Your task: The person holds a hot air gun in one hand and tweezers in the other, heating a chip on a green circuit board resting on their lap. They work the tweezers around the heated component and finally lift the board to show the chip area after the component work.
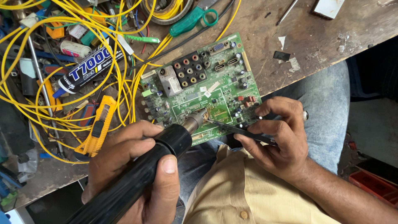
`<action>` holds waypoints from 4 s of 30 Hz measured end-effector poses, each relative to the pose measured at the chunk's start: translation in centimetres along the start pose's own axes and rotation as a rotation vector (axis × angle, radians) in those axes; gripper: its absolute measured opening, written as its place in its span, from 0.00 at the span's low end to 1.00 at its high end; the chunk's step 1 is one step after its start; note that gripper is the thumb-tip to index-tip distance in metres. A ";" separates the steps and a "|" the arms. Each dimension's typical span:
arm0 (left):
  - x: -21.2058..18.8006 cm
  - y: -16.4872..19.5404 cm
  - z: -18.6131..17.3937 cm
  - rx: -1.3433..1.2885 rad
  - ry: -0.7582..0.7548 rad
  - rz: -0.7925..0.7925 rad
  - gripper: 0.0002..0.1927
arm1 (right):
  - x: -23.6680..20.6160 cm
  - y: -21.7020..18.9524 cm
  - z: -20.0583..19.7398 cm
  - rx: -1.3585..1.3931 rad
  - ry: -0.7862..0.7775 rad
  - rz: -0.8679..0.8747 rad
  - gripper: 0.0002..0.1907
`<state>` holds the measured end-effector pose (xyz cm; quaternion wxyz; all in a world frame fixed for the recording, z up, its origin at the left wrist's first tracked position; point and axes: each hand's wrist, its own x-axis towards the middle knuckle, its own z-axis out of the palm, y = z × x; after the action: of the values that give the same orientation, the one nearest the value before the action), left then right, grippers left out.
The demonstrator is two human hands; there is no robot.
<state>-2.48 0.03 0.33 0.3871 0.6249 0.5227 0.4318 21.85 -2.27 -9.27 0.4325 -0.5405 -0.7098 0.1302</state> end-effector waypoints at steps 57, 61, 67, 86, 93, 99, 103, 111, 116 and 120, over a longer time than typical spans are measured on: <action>-1.2 -0.7 -0.7 0.049 0.059 0.088 0.18 | 0.4 -0.3 -0.4 0.021 -0.030 0.036 0.18; -1.0 -0.6 -0.6 0.066 0.054 0.092 0.18 | 0.3 -0.3 -0.4 0.019 -0.031 0.034 0.18; -1.2 -0.3 -0.3 0.036 0.072 0.048 0.18 | 0.4 -0.3 -0.3 0.015 -0.029 0.031 0.18; -0.9 -0.2 -0.3 0.050 0.064 0.049 0.17 | 0.5 -0.3 -0.5 0.013 -0.046 0.031 0.18; -1.1 -0.1 -0.5 0.077 0.062 0.058 0.17 | 0.4 -0.6 -0.6 0.030 -0.056 0.068 0.18; -1.0 -0.3 -0.6 0.077 0.060 0.056 0.17 | 0.4 -0.5 -0.5 0.039 -0.051 0.075 0.18; -1.0 -0.3 -0.6 0.067 0.056 0.062 0.17 | 0.2 -0.4 -0.4 0.053 -0.047 0.070 0.17; -1.0 -0.5 -0.8 0.091 0.047 0.070 0.17 | 0.0 -0.3 -0.4 0.082 -0.052 0.091 0.16; -1.1 -0.4 -0.7 0.063 0.072 0.086 0.18 | -0.2 -0.4 -0.5 0.097 -0.065 0.129 0.16; -1.1 -0.3 -0.7 0.071 0.076 0.084 0.18 | -0.3 -0.5 -0.5 0.132 -0.072 0.168 0.15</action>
<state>-3.31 -1.03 0.08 0.3259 0.6427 0.5255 0.4522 21.93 -2.84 -8.75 0.4292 -0.5634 -0.6668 0.2319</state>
